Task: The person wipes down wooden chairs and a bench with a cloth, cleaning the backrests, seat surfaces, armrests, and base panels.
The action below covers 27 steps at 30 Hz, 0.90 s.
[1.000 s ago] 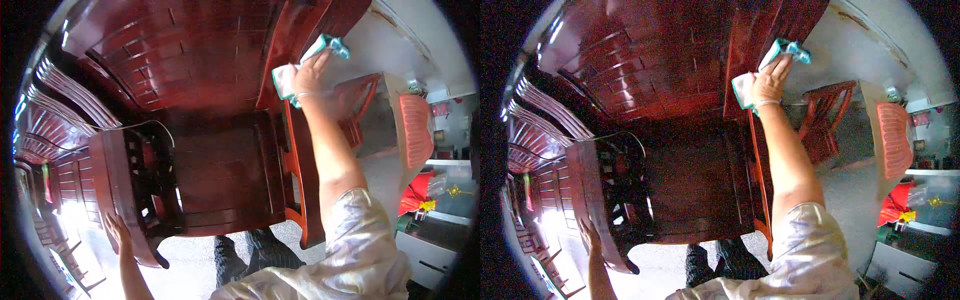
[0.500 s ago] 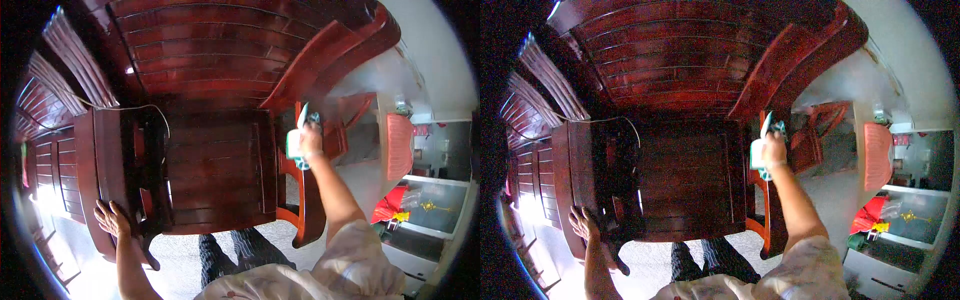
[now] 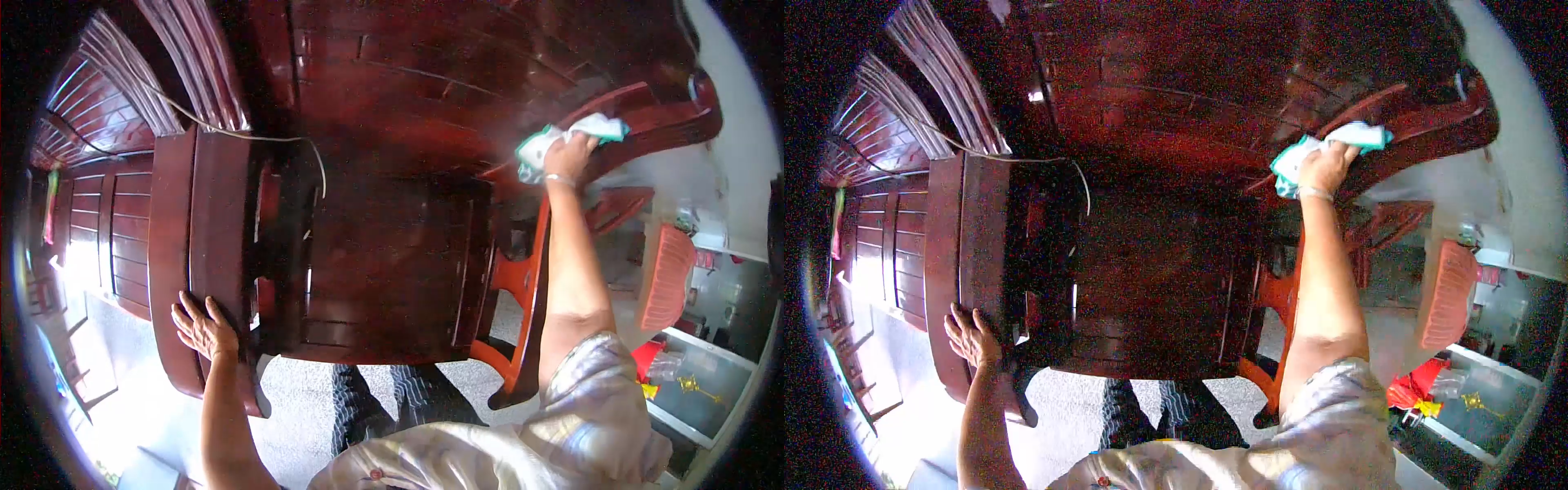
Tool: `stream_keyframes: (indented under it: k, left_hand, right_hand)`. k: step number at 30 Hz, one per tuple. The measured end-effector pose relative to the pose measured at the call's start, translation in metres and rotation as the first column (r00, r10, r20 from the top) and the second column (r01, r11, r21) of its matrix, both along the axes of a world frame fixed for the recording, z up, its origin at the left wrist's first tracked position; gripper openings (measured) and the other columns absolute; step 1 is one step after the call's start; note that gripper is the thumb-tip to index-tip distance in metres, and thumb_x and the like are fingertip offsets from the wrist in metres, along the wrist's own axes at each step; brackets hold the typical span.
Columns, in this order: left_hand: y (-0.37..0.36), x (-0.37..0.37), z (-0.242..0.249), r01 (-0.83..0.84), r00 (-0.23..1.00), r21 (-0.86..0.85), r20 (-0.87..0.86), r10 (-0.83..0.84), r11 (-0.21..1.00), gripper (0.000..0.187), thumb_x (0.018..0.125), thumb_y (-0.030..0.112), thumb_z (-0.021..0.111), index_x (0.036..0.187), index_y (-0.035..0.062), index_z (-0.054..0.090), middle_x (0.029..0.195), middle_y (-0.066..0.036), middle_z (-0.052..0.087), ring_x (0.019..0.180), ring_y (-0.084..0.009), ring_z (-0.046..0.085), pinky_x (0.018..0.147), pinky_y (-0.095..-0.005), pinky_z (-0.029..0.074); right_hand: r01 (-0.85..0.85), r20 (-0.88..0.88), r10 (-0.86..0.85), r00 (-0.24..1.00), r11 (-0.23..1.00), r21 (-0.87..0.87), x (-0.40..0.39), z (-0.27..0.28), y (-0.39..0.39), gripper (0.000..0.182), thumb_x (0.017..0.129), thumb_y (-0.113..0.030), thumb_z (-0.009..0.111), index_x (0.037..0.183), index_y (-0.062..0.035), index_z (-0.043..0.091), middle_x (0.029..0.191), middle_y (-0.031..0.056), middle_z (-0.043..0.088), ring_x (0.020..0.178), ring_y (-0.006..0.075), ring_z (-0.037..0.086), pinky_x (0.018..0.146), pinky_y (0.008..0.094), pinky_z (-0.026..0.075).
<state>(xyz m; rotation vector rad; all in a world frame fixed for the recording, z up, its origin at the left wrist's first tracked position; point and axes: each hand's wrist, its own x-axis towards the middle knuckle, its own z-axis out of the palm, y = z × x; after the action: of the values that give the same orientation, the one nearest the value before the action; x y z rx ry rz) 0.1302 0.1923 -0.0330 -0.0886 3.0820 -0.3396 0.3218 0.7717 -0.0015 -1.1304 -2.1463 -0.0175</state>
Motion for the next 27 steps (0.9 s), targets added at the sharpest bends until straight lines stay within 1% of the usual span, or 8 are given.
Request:
stream_keyframes:
  k: [10, 11, 13, 17, 19, 21, 23, 27]
  left_hand:
    - [0.005, 0.001, 0.003, -0.026, 1.0, 0.076, 0.015, 0.025, 0.997, 0.058, 0.086, 0.041, 0.038, 0.135, 0.0137, 0.023, 0.138, -0.016, 0.019, 0.13, -0.0278, 0.015, 0.104, -0.0454, 0.01]
    - [0.005, 0.002, 0.004, -0.025, 1.0, 0.076, 0.015, 0.024, 0.997, 0.058, 0.086, 0.041, 0.038, 0.135, 0.0137, 0.023, 0.139, -0.016, 0.019, 0.13, -0.0278, 0.015, 0.104, -0.0454, 0.01]
    - [0.006, 0.001, 0.006, -0.032, 0.999, 0.083, 0.022, 0.03, 0.996, 0.059, 0.086, 0.042, 0.039, 0.135, 0.0136, 0.022, 0.139, -0.016, 0.018, 0.13, -0.0279, 0.014, 0.104, -0.0459, 0.009]
    - [0.011, 0.003, 0.012, -0.047, 0.998, 0.11, 0.036, 0.044, 0.993, 0.06, 0.085, 0.04, 0.041, 0.135, 0.0129, 0.023, 0.139, -0.017, 0.018, 0.13, -0.0285, 0.014, 0.104, -0.0463, 0.008]
    - [0.01, 0.003, 0.011, -0.052, 0.998, 0.116, 0.035, 0.048, 0.992, 0.061, 0.084, 0.041, 0.042, 0.135, 0.0124, 0.022, 0.139, -0.017, 0.017, 0.131, -0.0294, 0.012, 0.104, -0.0466, 0.007]
    - [0.011, 0.002, 0.015, -0.074, 0.996, 0.138, 0.054, 0.067, 0.988, 0.063, 0.083, 0.041, 0.043, 0.135, 0.012, 0.022, 0.139, -0.018, 0.016, 0.131, -0.0304, 0.011, 0.105, -0.0468, 0.006]
    - [0.013, 0.001, 0.022, -0.073, 0.995, 0.157, 0.072, 0.062, 0.985, 0.064, 0.083, 0.039, 0.045, 0.135, 0.0111, 0.022, 0.139, -0.018, 0.016, 0.131, -0.0305, 0.011, 0.104, -0.047, 0.006]
    - [0.015, 0.0, 0.027, -0.086, 0.993, 0.158, 0.088, 0.073, 0.984, 0.061, 0.084, 0.038, 0.044, 0.135, 0.0116, 0.022, 0.139, -0.018, 0.017, 0.131, -0.03, 0.012, 0.104, -0.0467, 0.007]
  right_hand:
    - [0.438, 0.292, -0.327, 0.899, 0.682, -0.586, -0.062, -0.069, -0.068, 0.041, 0.071, -0.008, 0.062, 0.102, 0.0143, 0.048, 0.109, 0.0266, 0.049, 0.097, 0.0334, 0.055, 0.083, 0.0325, 0.044]
    - [0.057, -0.092, -0.266, 0.96, 0.504, -0.862, -0.063, -0.143, -0.04, 0.038, 0.073, -0.009, 0.06, 0.102, 0.0126, 0.049, 0.105, 0.0237, 0.053, 0.092, 0.0313, 0.057, 0.081, 0.0325, 0.046]
    - [-0.722, -0.464, -0.756, 0.461, -0.015, -0.692, -0.065, -0.281, 0.012, 0.031, 0.078, -0.01, 0.056, 0.102, 0.0093, 0.053, 0.097, 0.0178, 0.06, 0.084, 0.0271, 0.06, 0.075, 0.0324, 0.049]
    - [-0.74, -0.43, -0.646, 0.631, -0.336, -0.582, -0.178, -0.178, -0.112, 0.019, 0.085, -0.017, 0.05, 0.093, -0.0016, 0.057, 0.083, 0.01, 0.061, 0.065, 0.0205, 0.06, 0.057, 0.0317, 0.052]
    - [-0.71, -0.337, -0.694, 0.636, -0.355, -0.608, -0.221, -0.094, -0.186, 0.015, 0.084, -0.017, 0.049, 0.087, -0.0063, 0.059, 0.082, 0.008, 0.061, 0.07, 0.0223, 0.06, 0.062, 0.0332, 0.048]
    - [-0.521, -0.53, 0.206, 0.822, -0.102, -0.848, -0.253, -0.075, -0.218, 0.016, 0.077, -0.012, 0.051, 0.089, -0.0041, 0.058, 0.087, 0.0117, 0.061, 0.079, 0.0264, 0.059, 0.071, 0.0367, 0.047]
    - [-0.642, -0.117, 0.781, 0.614, 0.407, -0.65, -0.266, -0.026, -0.245, 0.027, 0.068, -0.001, 0.049, 0.094, -0.0035, 0.056, 0.096, 0.0192, 0.058, 0.085, 0.0349, 0.057, 0.073, 0.0381, 0.045]
    - [-0.485, -0.037, 0.78, 0.625, 0.35, -0.801, -0.274, -0.033, -0.272, 0.055, 0.064, -0.007, 0.06, 0.115, -0.0036, 0.041, 0.099, 0.0229, 0.056, 0.094, 0.037, 0.055, 0.082, 0.0374, 0.044]
